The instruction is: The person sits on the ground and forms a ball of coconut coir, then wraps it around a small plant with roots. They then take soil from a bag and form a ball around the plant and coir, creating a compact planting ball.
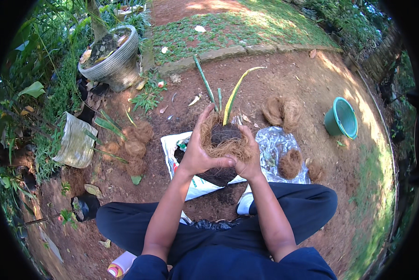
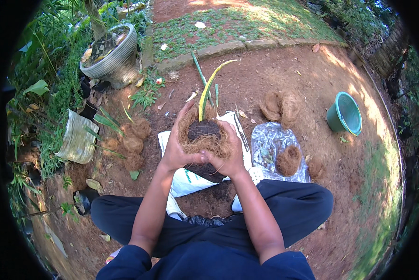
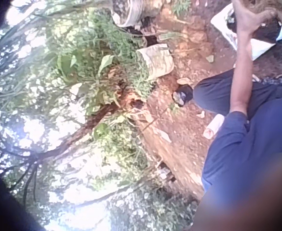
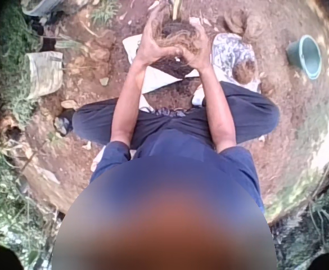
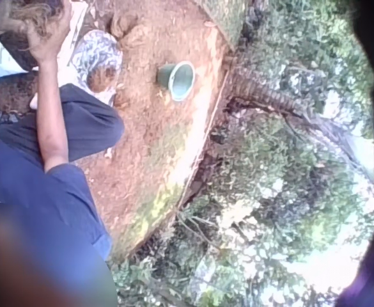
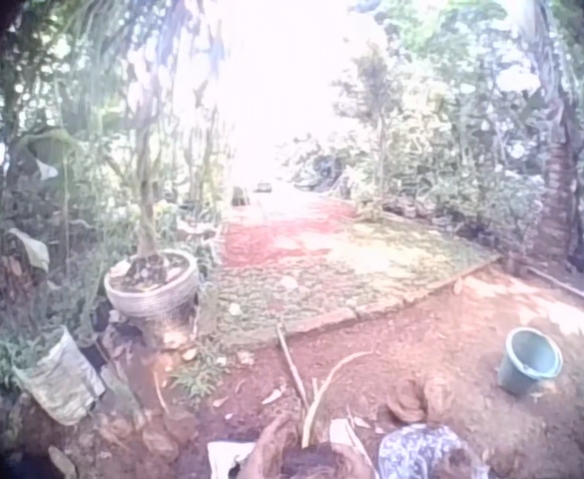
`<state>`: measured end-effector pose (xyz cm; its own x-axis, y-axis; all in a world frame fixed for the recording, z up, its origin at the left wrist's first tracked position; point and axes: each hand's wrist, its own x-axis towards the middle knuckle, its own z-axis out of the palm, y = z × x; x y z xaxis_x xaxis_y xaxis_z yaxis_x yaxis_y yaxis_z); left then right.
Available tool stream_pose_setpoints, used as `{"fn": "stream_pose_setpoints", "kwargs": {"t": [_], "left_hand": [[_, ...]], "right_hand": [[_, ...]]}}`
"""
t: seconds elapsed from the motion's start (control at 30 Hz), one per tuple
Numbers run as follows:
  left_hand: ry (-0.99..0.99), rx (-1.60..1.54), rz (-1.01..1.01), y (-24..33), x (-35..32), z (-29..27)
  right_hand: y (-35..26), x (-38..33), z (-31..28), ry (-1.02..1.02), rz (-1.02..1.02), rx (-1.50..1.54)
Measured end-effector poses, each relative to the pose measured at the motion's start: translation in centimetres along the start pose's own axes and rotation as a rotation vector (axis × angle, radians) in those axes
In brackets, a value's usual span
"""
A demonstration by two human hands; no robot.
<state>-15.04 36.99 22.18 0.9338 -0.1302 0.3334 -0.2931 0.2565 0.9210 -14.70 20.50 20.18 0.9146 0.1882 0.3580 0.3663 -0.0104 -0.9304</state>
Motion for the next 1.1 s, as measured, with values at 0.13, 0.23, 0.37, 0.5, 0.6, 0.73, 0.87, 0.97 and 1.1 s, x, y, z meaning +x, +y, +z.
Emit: {"fn": "stream_pose_setpoints", "kwargs": {"t": [0.13, 0.23, 0.37, 0.5, 0.6, 0.73, 0.87, 0.97, 1.1], "left_hand": [[-0.152, 0.249, 0.058, 0.1, 0.8, -1.4], [-0.173, -0.028, -0.172, 0.6, 0.5, -1.2], [-0.039, -0.208, -0.078, 1.1, 0.3, 0.0], [-0.157, -0.29, -0.2, 1.4, 0.6, -0.2], [-0.308, -0.273, -0.238, 1.4, 0.7, -0.6], [-0.373, -0.165, -0.227, 1.7, 0.5, -1.1], [-0.427, -0.134, -0.213, 1.3, 0.5, -0.9], [-0.24, -0.385, -0.265, 0.4, 0.1, -0.2], [-0.18, -0.602, -0.238, -0.2, -0.4, -1.0]], "right_hand": [[-0.3, 0.0, -0.5, -0.036, -0.07, -0.268], [-0.8, -0.5, -0.1, -0.02, -0.033, -0.236], [-1.1, -0.3, 0.8, 0.094, -0.127, -0.094], [-2.1, 0.0, 0.6, 0.118, -0.203, -0.18], [-3.3, 0.1, 0.5, 0.015, -0.119, -0.039], [-4.7, 0.2, 0.0, -0.134, -0.088, -0.118], [-4.9, 0.2, 0.3, -0.06, -0.091, -0.125], [-4.5, 0.3, -0.1, -0.022, -0.065, -0.093], [-4.2, 0.5, -2.2, -0.107, -0.039, 0.259]]}}
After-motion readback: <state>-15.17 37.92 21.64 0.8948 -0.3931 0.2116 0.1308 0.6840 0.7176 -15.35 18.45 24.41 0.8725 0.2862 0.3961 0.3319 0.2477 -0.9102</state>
